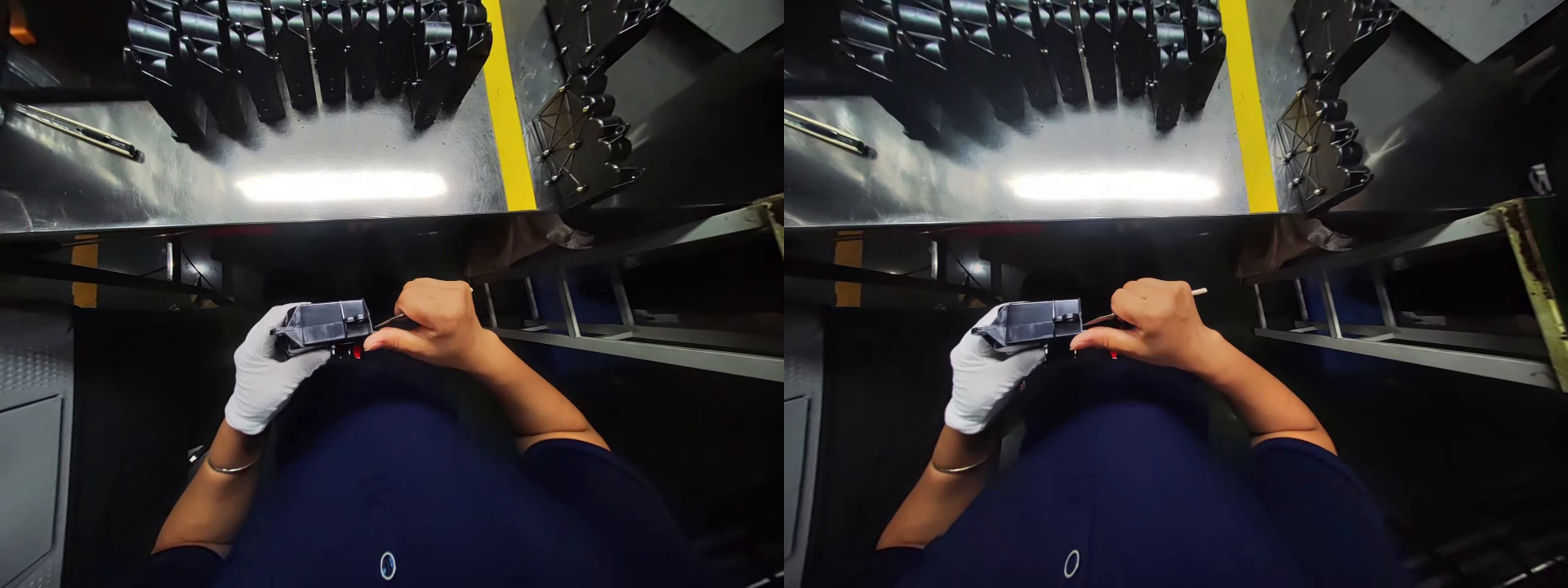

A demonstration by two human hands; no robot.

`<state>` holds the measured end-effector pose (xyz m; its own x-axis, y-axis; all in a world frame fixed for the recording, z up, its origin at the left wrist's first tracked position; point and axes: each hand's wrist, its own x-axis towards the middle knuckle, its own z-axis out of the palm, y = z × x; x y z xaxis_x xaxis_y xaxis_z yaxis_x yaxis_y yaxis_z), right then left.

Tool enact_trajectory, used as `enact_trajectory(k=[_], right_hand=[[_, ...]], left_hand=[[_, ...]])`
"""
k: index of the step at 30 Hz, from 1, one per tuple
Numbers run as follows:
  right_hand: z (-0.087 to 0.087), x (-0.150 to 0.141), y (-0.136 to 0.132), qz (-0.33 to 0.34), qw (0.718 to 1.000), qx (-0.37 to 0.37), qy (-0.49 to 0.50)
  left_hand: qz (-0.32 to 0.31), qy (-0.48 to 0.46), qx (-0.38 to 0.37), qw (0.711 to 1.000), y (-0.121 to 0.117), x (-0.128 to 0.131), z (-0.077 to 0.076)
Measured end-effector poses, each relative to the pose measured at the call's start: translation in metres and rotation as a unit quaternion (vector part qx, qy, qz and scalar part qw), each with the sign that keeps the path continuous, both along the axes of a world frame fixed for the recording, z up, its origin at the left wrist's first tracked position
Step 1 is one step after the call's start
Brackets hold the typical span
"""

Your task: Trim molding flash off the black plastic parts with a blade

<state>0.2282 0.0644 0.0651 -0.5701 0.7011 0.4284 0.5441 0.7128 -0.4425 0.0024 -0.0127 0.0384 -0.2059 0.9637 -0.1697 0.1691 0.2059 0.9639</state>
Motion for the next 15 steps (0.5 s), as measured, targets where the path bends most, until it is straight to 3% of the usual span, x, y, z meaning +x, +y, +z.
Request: enact_trajectory(k=[5,10,13,15], right_hand=[[0.001,-0.001,0.001,0.051,0.992,-0.061,0.103],[0.004,-0.006,-0.002,0.122,0.968,-0.214,0.046],[0.008,-0.002,-0.003,0.099,0.946,-0.293,0.097],[0.008,0.006,-0.001,0.051,0.924,-0.343,0.163]], left_hand=[[-0.074,0.041,0.022,0.996,0.003,0.004,0.0],[-0.154,0.067,0.011,0.986,0.01,0.013,0.007],[-0.184,0.01,-0.042,0.982,0.016,0.006,0.013],[-0.23,-0.097,-0.095,0.964,0.02,-0.005,0.015]])
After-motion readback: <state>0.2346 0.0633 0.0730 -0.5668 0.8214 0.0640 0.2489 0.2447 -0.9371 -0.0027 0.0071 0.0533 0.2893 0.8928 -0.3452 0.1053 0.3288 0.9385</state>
